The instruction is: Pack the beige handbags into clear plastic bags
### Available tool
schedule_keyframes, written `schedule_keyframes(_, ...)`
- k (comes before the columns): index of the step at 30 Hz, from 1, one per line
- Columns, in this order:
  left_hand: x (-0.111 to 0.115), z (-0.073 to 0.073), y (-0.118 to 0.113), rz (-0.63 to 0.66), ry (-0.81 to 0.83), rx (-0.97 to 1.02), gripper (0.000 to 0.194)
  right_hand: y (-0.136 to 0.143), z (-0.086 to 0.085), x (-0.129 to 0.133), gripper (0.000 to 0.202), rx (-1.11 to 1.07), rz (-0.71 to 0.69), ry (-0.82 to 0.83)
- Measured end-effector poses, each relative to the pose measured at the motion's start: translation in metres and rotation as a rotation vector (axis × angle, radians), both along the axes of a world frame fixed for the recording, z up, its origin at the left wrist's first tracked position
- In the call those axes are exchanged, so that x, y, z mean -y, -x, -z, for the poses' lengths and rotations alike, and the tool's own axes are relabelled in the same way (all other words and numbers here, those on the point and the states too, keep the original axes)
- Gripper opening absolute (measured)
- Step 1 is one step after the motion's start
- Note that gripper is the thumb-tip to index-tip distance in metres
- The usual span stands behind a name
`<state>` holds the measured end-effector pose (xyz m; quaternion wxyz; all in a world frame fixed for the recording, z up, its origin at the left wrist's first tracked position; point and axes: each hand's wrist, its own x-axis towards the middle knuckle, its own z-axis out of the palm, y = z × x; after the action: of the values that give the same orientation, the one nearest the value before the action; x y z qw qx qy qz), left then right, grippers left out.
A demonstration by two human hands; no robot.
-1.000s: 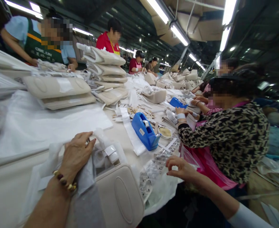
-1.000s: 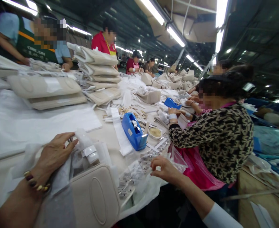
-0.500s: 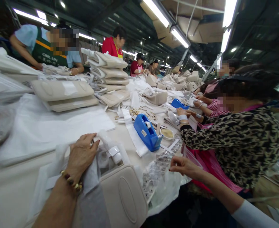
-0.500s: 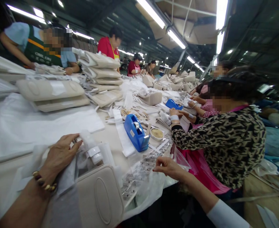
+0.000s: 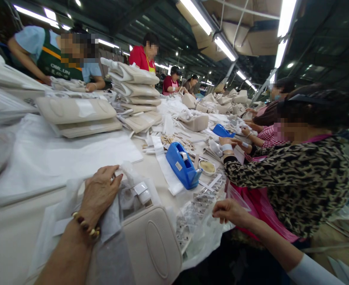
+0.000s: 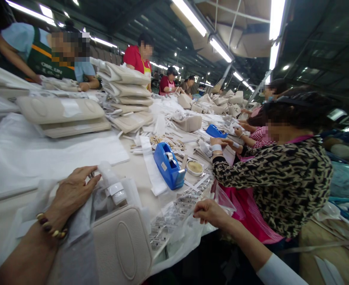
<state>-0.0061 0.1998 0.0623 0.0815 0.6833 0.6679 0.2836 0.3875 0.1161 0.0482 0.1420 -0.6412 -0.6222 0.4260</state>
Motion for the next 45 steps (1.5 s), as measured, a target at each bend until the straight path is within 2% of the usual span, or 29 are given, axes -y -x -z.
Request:
schedule_keyframes(3, 0.001, 0.0, 0.0, 0.004, 0.004, 0.004, 0.052, 0.0, 0.0, 0.0, 0.012, 0.064, 0.036, -0.084)
schedule_keyframes(6, 0.001, 0.0, 0.0, 0.0, 0.009, 0.006, 0.054, 0.002, -0.001, -0.001, 0.016, 0.12, 0.042, -0.144)
schedule_keyframes(14, 0.0, 0.002, 0.001, -0.008, -0.001, 0.003, 0.049, 0.008, -0.005, 0.0, 0.027, 0.234, -0.022, -0.141)
schedule_keyframes(20, 0.0, 0.003, 0.001, -0.006, -0.008, 0.002, 0.047, 0.004, -0.021, 0.002, 0.029, 0.252, -0.086, -0.155)
schedule_keyframes(27, 0.0, 0.002, 0.001, -0.012, -0.012, 0.016, 0.045, 0.007, -0.037, -0.003, 0.008, 0.287, -0.077, -0.333)
schedule_keyframes(30, 0.0, 0.003, 0.001, -0.003, -0.023, 0.037, 0.047, 0.014, -0.045, -0.004, 0.017, 0.272, -0.037, -0.372)
schedule_keyframes(33, 0.0, 0.004, 0.001, 0.013, -0.033, 0.061, 0.045, 0.029, -0.058, -0.004, 0.027, 0.158, 0.063, -0.445)
schedule_keyframes(35, 0.001, 0.004, 0.001, 0.009, -0.04, 0.073, 0.044, 0.043, -0.069, -0.006, 0.03, 0.095, 0.071, -0.501)
schedule_keyframes(41, 0.002, 0.002, 0.002, -0.063, -0.082, 0.093, 0.044, 0.11, -0.101, -0.016, 0.028, 0.037, -0.165, -0.583)
schedule_keyframes(45, 0.008, -0.003, 0.003, -0.144, -0.119, 0.112, 0.044, 0.159, -0.117, -0.023, 0.029, -0.237, -0.259, -0.426)
